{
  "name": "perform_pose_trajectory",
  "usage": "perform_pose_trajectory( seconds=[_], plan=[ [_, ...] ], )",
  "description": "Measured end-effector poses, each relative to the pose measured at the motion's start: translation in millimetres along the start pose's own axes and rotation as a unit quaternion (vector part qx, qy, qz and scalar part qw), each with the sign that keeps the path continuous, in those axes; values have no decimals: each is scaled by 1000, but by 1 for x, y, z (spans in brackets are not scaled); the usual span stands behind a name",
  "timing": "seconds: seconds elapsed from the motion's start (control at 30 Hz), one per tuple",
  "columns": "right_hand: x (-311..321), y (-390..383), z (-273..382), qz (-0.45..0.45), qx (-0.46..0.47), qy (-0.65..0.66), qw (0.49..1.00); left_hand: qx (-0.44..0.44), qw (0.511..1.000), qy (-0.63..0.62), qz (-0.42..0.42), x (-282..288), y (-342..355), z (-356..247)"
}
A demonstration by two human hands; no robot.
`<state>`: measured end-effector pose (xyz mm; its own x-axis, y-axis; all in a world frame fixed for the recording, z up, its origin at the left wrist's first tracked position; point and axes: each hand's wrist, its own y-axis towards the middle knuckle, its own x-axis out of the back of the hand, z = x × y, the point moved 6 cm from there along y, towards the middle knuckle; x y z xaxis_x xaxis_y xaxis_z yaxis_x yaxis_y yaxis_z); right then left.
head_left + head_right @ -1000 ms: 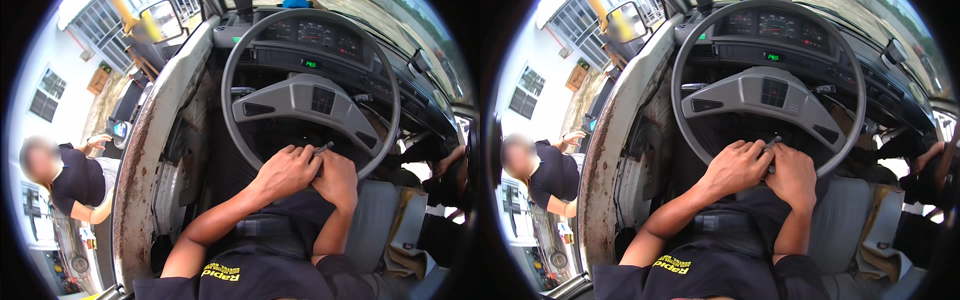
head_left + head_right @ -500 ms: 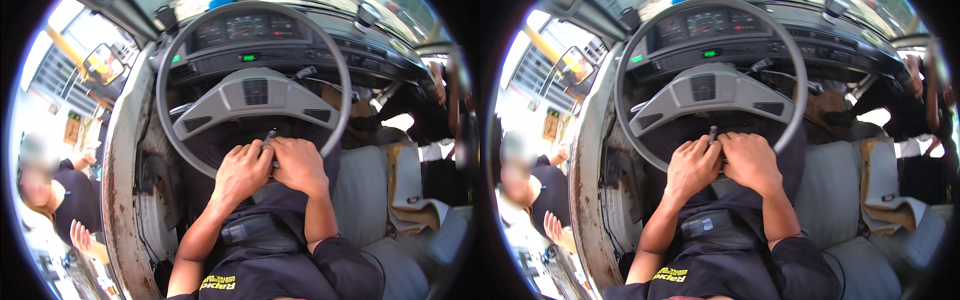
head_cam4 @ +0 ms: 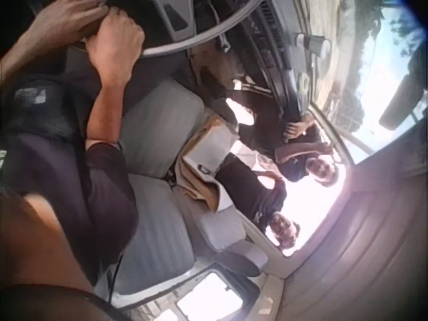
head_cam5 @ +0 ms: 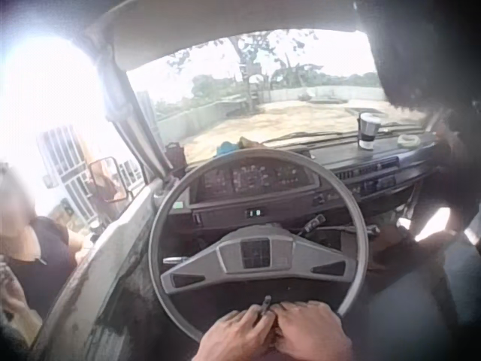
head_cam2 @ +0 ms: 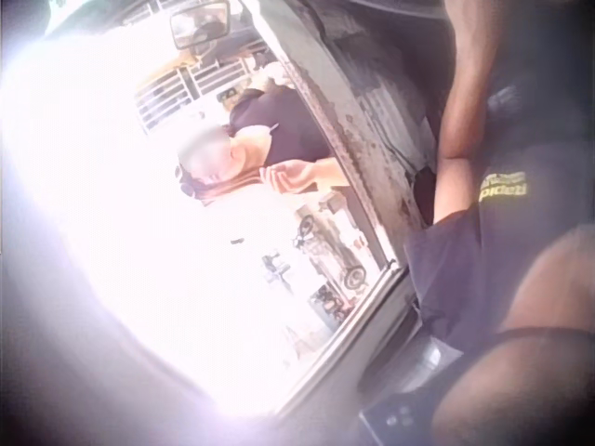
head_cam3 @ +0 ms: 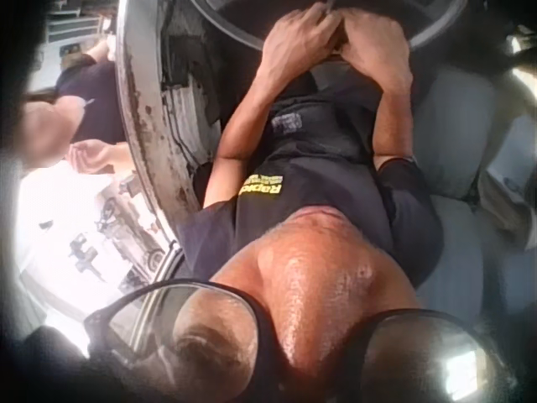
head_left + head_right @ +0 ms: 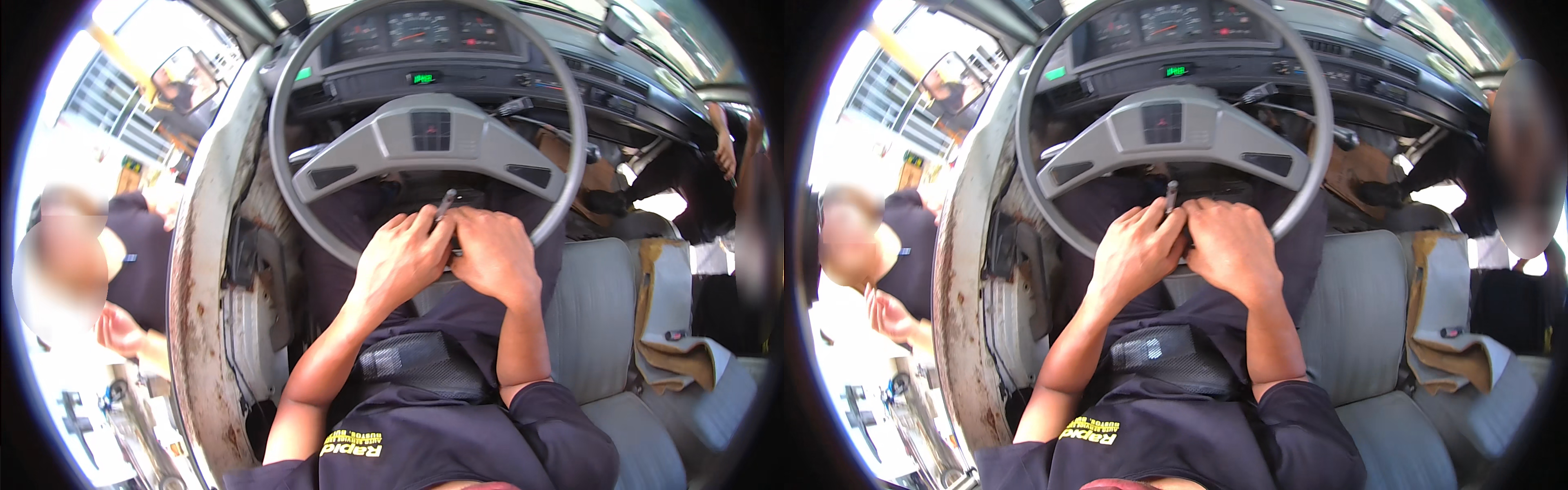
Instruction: The person uses a wrench to tighten bolts on the sun visor and steering column inside a truck cab. They work on the sun visor first, then move to the steering wheel area, while two men stand by the open door and a woman briefly appears.
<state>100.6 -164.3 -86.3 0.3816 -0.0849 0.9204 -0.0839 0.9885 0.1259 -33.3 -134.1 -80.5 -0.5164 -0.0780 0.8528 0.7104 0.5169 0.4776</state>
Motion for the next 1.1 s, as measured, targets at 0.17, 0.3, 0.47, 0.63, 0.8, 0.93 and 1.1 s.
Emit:
perform_pose_trajectory(
  seconds=[0.17,0.3,0.47,0.63,0.8,0.93,1.1],
  plan=[
    [-1,0,-1,-22,17,6,1000,6,1000,-17,10,0,6,-2],
    [1,-1,2,-68,41,-5,997,59,998,-32,-11,5,-2,1],
    [0,-2,-7,-72,30,-2,997,44,998,-27,36,-2,9,-4],
    [2,-4,-7,-93,39,3,995,26,999,38,19,-4,7,-2],
    [-8,-2,-8,-72,23,11,997,29,998,44,16,-3,3,-1],
    [-1,-5,-7,-78,16,52,995,38,999,12,-2,2,5,-3],
    [12,-5,-7,-89,7,107,990,39,995,-44,-80,12,8,-7]
  ],
)
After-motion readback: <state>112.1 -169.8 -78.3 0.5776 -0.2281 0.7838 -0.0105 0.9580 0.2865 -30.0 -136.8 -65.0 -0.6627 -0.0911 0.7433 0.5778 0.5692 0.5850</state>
